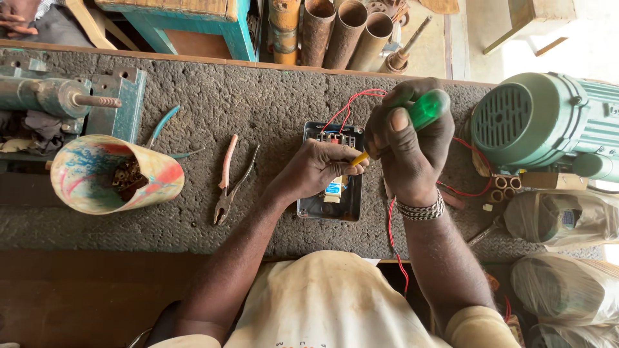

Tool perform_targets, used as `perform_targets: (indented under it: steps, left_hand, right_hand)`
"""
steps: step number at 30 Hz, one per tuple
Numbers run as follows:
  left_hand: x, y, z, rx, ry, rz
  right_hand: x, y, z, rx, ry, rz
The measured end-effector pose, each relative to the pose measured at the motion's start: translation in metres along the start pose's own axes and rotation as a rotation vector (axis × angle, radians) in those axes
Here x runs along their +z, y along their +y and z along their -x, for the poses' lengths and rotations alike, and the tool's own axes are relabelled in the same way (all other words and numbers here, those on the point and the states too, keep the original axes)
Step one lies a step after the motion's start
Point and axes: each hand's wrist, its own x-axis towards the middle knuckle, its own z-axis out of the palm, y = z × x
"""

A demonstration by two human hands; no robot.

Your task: The person uses a screwdriver to loosen and tighten screws on an electrical contactor, removes the contactor from its housing, inspects it, and then reinstalls it. The person also uses pliers to handle wires and components during the process.

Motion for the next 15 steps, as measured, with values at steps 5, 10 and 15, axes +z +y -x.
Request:
perform_targets:
  steps: [5, 10, 15]
  left_hand:
    - [-0.001, -0.015, 0.003, -0.032, 0.017, -0.025]
    - [0.001, -0.024, 0.004, -0.021, -0.006, -0.028]
    - [0.003, -0.032, 0.003, -0.007, -0.014, -0.047]
  right_hand:
    - [-0.006, 0.014, 0.003, 0.007, 0.022, 0.075]
    - [-0.008, 0.017, 0.008, 0.020, 0.047, 0.190]
    - [-0.008, 0.021, 0.014, 0.025, 0.091, 0.251]
